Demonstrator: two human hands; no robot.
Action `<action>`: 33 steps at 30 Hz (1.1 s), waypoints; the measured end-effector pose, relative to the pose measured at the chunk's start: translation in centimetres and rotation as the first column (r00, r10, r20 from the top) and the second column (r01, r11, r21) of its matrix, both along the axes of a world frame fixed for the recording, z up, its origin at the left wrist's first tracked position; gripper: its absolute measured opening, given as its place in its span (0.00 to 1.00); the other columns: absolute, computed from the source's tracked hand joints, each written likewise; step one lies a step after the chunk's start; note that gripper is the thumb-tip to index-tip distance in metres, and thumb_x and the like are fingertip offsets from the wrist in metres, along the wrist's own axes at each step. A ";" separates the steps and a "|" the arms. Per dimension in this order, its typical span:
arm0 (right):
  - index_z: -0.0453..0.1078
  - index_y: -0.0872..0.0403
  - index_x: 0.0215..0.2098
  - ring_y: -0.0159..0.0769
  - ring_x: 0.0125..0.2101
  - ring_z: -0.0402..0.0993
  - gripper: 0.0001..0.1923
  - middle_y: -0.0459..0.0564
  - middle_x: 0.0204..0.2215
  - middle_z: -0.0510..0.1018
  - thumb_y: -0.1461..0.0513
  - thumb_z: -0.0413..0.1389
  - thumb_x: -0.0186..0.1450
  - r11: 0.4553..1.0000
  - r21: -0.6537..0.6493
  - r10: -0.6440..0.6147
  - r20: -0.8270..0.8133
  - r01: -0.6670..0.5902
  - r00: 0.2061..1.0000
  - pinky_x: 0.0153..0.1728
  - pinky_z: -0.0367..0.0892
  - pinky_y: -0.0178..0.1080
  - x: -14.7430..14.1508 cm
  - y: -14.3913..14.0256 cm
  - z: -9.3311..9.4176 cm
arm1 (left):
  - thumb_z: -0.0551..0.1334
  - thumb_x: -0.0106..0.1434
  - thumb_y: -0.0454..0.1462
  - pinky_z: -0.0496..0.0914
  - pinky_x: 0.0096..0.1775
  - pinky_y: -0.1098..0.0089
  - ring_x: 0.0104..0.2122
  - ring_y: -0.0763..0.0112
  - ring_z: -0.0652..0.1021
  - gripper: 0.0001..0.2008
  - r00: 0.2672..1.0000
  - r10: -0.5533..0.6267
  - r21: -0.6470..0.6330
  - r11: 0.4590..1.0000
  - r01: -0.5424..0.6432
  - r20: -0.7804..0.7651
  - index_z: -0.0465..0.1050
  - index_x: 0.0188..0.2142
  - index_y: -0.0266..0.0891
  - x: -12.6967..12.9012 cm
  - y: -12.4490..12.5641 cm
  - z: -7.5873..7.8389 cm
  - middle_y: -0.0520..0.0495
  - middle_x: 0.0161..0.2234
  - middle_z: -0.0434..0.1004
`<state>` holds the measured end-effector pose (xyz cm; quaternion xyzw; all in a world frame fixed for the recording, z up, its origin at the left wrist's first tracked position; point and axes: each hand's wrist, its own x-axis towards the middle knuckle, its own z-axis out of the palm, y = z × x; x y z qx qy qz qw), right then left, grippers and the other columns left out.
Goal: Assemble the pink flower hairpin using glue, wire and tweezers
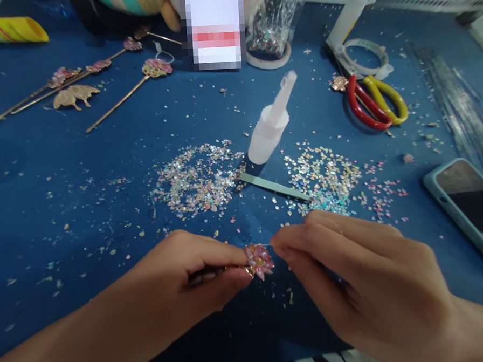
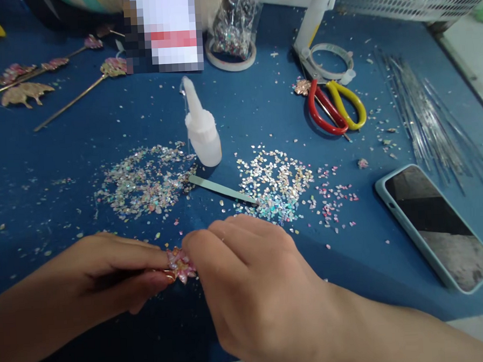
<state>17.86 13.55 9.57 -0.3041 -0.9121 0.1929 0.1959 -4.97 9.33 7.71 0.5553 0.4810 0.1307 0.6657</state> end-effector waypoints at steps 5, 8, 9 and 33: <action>0.72 0.52 0.36 0.30 0.23 0.75 0.14 0.44 0.26 0.80 0.71 0.48 0.74 0.998 0.055 -0.022 -0.015 0.023 1.000 0.25 0.68 0.36 0.5 0.2 1.1 | 0.58 0.68 0.46 0.55 0.23 0.73 0.21 0.73 0.66 0.18 0.998 0.050 -0.076 0.996 -0.048 0.036 0.71 0.24 0.42 0.6 0.4 0.3 0.56 0.20 0.66; 0.71 0.50 0.45 0.28 0.25 0.77 0.10 0.41 0.29 0.81 0.70 0.50 0.75 0.996 -0.044 -0.087 -0.090 0.083 0.992 0.26 0.70 0.32 1.2 0.4 1.5 | 0.60 0.66 0.45 0.55 0.21 0.75 0.20 0.74 0.65 0.15 0.987 0.160 -0.059 0.985 -0.159 0.009 0.78 0.28 0.42 0.9 0.6 0.4 0.57 0.19 0.65; 0.70 0.49 0.46 0.27 0.26 0.78 0.11 0.40 0.30 0.81 0.70 0.50 0.75 0.992 -0.076 -0.107 -0.108 0.099 0.988 0.26 0.70 0.30 1.5 0.5 1.5 | 0.61 0.65 0.45 0.56 0.20 0.75 0.20 0.74 0.65 0.14 0.980 0.197 -0.058 0.979 -0.197 0.001 0.80 0.30 0.41 0.9 0.7 0.4 0.57 0.18 0.65; 0.81 0.36 0.37 0.32 0.24 0.68 0.15 0.41 0.22 0.71 0.65 0.58 0.71 0.818 0.536 0.237 0.017 -0.209 0.971 0.21 0.65 0.38 1.6 -2.9 3.0 | 0.65 0.60 0.42 0.68 0.22 0.80 0.18 0.76 0.74 0.12 0.931 0.364 0.135 0.924 -0.358 -0.029 0.78 0.22 0.41 1.1 0.5 1.1 0.53 0.20 0.79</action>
